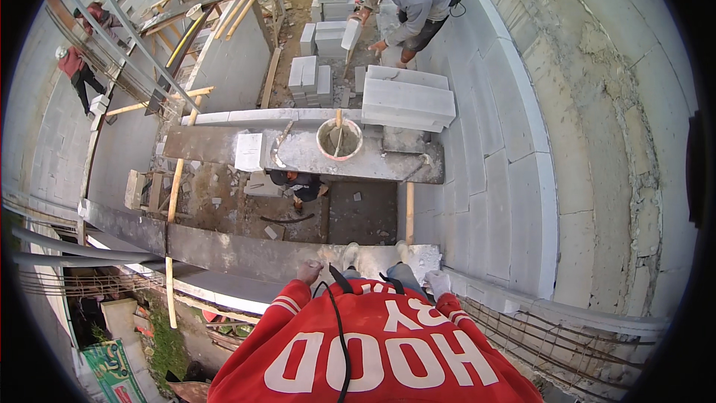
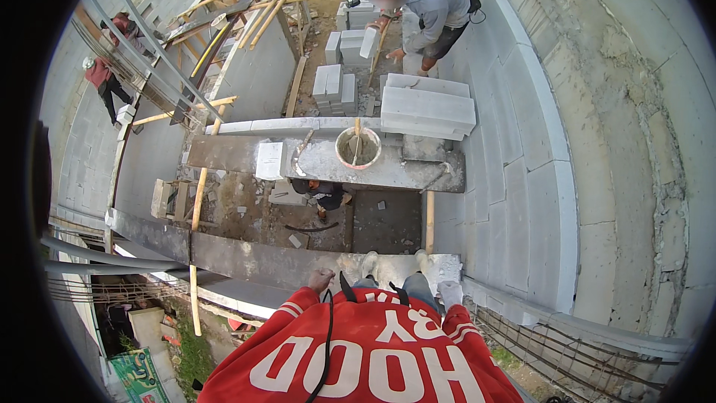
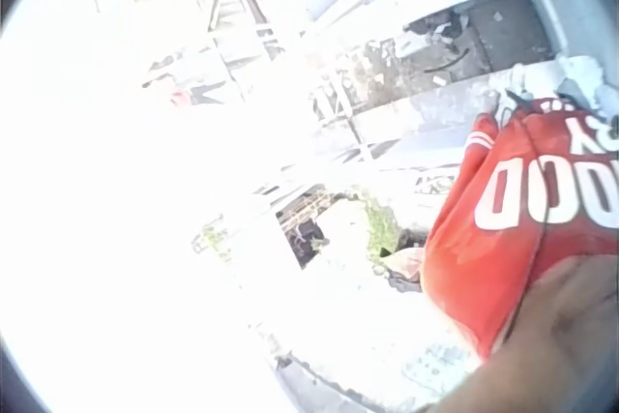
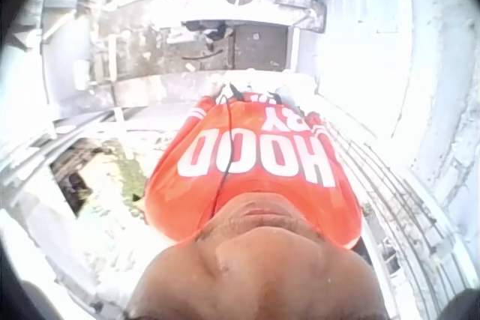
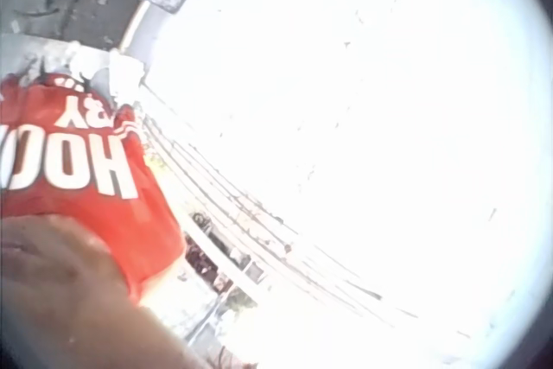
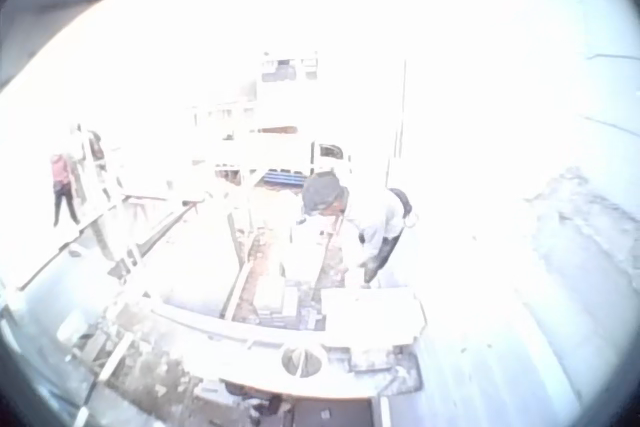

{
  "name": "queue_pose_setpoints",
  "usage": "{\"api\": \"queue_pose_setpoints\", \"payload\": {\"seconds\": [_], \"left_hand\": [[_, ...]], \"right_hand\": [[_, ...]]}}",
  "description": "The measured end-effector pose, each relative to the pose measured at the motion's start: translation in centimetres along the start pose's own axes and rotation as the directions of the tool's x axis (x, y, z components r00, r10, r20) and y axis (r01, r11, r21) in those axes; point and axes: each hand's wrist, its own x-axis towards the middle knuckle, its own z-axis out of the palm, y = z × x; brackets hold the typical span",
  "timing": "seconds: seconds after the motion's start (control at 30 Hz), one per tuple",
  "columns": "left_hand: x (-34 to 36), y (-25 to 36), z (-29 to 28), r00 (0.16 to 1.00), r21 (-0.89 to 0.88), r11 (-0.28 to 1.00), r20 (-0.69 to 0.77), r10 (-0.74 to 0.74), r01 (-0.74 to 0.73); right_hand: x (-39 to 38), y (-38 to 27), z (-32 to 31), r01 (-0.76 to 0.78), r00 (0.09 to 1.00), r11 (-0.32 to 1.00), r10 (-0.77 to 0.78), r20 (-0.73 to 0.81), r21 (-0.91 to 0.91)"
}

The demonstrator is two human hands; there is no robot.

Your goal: The person lays and aligns lightweight concrete blocks using mortar and a trowel. The mortar is applied from a bucket to the blocks before they are set in place.

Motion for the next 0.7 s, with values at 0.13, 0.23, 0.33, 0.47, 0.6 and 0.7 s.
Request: {"api": "queue_pose_setpoints", "payload": {"seconds": [0.13, 0.23, 0.33, 0.47, 0.6, 0.7], "left_hand": [[0.2, 0.6, -0.2, 1.0, -0.008, 1.0, -0.002, 0.004, -0.004], [-0.1, 2.5, -0.5, 0.999, 0.03, 0.999, 0.031, 0.043, -0.044], [0.2, 4.0, -0.6, 0.997, 0.133, 0.988, 0.004, 0.08, -0.08], [0.3, 4.0, -0.7, 0.998, 0.091, 0.994, 0.017, 0.063, -0.064], [-0.7, 5.0, -0.3, 1.0, 0.149, 0.989, 0.023, 0.021, -0.024], [-1.2, 4.4, -0.5, 0.996, 0.22, 0.972, 0.054, 0.073, -0.083]], "right_hand": [[-0.6, -0.3, 0.5, 0.011, 1.0, 0.996, -0.011, -0.003, 0.091], [-0.7, -0.3, 0.2, 0.007, 1.0, 0.997, -0.007, -0.004, 0.079], [-0.6, -0.7, 0.2, 0.012, 1.0, 0.996, -0.011, -0.017, 0.085], [-0.9, -1.5, 0.3, 0.052, 0.999, 0.996, -0.051, -0.014, 0.071], [-1.7, -1.4, 0.5, 0.051, 0.999, 0.994, -0.052, 0.0, 0.1], [-1.4, 0.0, 0.9, 0.08, 0.996, 0.985, -0.085, 0.03, 0.15]]}}
